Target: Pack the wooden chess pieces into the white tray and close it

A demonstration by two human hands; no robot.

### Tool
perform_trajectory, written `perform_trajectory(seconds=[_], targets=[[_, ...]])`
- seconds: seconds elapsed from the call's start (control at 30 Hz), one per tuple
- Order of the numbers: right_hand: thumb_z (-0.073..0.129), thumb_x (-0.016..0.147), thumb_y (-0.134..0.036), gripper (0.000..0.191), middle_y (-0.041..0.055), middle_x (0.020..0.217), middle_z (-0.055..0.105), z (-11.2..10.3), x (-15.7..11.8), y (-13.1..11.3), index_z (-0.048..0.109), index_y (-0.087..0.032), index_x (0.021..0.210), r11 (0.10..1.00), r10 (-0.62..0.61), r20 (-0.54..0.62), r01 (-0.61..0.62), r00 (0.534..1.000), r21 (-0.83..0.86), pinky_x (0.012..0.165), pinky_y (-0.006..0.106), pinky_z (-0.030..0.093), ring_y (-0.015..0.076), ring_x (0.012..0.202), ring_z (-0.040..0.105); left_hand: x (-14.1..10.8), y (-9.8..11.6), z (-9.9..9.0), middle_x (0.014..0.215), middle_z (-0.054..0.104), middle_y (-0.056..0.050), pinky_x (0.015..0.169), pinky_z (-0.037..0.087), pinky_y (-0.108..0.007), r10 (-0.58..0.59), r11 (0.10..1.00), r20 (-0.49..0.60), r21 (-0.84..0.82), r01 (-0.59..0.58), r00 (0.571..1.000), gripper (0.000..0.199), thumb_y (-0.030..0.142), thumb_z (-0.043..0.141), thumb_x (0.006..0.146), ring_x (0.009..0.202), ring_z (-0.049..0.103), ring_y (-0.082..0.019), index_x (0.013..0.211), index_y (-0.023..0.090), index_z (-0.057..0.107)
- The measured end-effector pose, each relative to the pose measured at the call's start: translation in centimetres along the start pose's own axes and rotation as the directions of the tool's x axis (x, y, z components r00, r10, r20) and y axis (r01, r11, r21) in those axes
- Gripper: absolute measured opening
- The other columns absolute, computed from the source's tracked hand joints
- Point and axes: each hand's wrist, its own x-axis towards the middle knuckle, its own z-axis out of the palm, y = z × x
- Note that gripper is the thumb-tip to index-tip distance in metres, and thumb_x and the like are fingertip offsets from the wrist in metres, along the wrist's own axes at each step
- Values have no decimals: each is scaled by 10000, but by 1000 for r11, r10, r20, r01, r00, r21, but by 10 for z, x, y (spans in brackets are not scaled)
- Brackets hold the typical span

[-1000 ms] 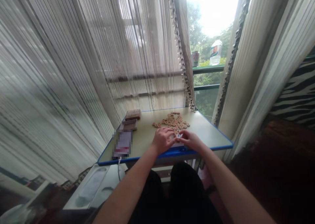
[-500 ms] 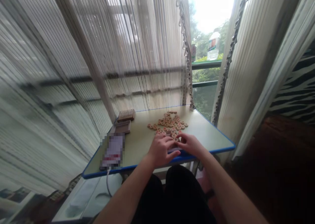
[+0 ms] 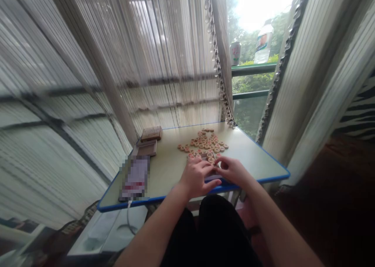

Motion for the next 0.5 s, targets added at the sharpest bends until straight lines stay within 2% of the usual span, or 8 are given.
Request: perform_trajectory(seconds=[0.5], targets=[[570,701,-329,154,-47,503,471,2,-1,1,600,-195,771,1000,-13,-14,13,1000,3,489,214,345,101,482,428,0,0,-1,994,666,-56,924,325,-401,-7,999,-44,-45,5,999,430,547,516,747,959,518,-234,984,217,657]])
